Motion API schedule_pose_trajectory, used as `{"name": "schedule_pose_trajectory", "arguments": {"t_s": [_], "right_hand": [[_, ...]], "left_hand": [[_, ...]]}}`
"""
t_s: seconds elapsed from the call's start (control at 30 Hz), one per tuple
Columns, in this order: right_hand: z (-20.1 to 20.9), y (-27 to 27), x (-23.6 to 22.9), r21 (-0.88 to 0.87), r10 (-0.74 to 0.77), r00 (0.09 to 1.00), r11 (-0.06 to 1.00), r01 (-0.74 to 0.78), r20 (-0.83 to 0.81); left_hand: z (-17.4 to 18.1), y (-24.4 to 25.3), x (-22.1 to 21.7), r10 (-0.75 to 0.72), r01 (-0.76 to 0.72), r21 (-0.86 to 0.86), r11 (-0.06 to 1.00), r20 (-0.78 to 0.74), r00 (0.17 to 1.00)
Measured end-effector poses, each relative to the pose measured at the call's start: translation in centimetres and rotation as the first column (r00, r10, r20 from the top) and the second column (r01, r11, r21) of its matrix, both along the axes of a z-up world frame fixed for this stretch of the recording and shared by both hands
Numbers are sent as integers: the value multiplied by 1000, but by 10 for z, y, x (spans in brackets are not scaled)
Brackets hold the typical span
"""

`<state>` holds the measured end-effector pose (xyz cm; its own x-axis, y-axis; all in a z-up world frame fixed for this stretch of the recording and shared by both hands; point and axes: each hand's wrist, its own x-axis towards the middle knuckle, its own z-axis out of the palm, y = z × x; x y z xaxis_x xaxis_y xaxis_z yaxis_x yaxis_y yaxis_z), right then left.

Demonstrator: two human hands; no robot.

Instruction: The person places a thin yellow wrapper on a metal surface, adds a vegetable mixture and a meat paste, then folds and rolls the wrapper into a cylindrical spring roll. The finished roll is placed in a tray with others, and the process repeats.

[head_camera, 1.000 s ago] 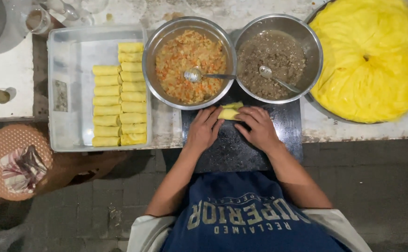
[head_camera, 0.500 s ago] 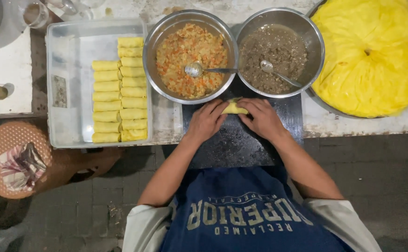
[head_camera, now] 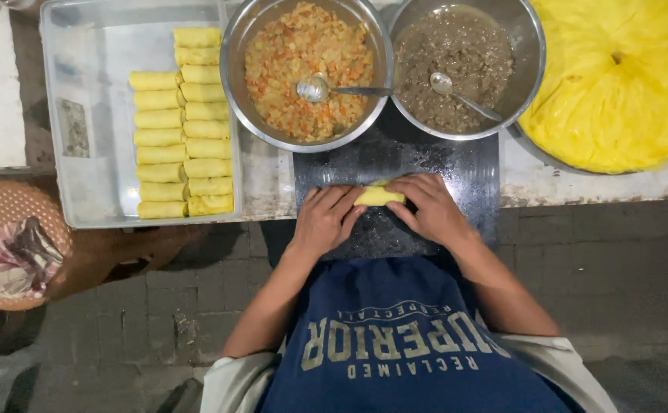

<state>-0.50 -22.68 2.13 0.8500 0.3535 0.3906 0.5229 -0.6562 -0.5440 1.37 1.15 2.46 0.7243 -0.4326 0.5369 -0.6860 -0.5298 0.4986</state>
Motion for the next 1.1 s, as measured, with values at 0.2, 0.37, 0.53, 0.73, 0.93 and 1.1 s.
{"name": "schedule_pose_trajectory", "arguments": {"t_s": [0.2, 0.37, 0.53, 0.73, 0.93, 1.1], "right_hand": [[-12, -4, 17, -28, -44, 999, 999, 44, 28], [-16, 0, 26, -29, -167, 986, 985, 168, 19], [-8, 2, 20, 20, -206, 978, 978, 206, 18], [-2, 4, 11, -120, -13, 980, 992, 37, 198], [-3, -1, 24, -106, -15, 997, 994, 22, 73], [-7, -4, 32, -118, -47, 996, 992, 55, 69]], "left_hand": [[-8, -2, 11, 32, -35, -39, 999, -71, 997], [-7, -1, 21, 66, -74, -43, 996, -174, 983], [9, -4, 28, 9, -16, -83, 996, -91, 996], [-1, -4, 24, -125, 121, 41, 992, 111, 986], [-1, -6, 29, -66, 54, 91, 994, 139, 988], [-6, -11, 30, 6, -24, 183, 983, 101, 995]]}}
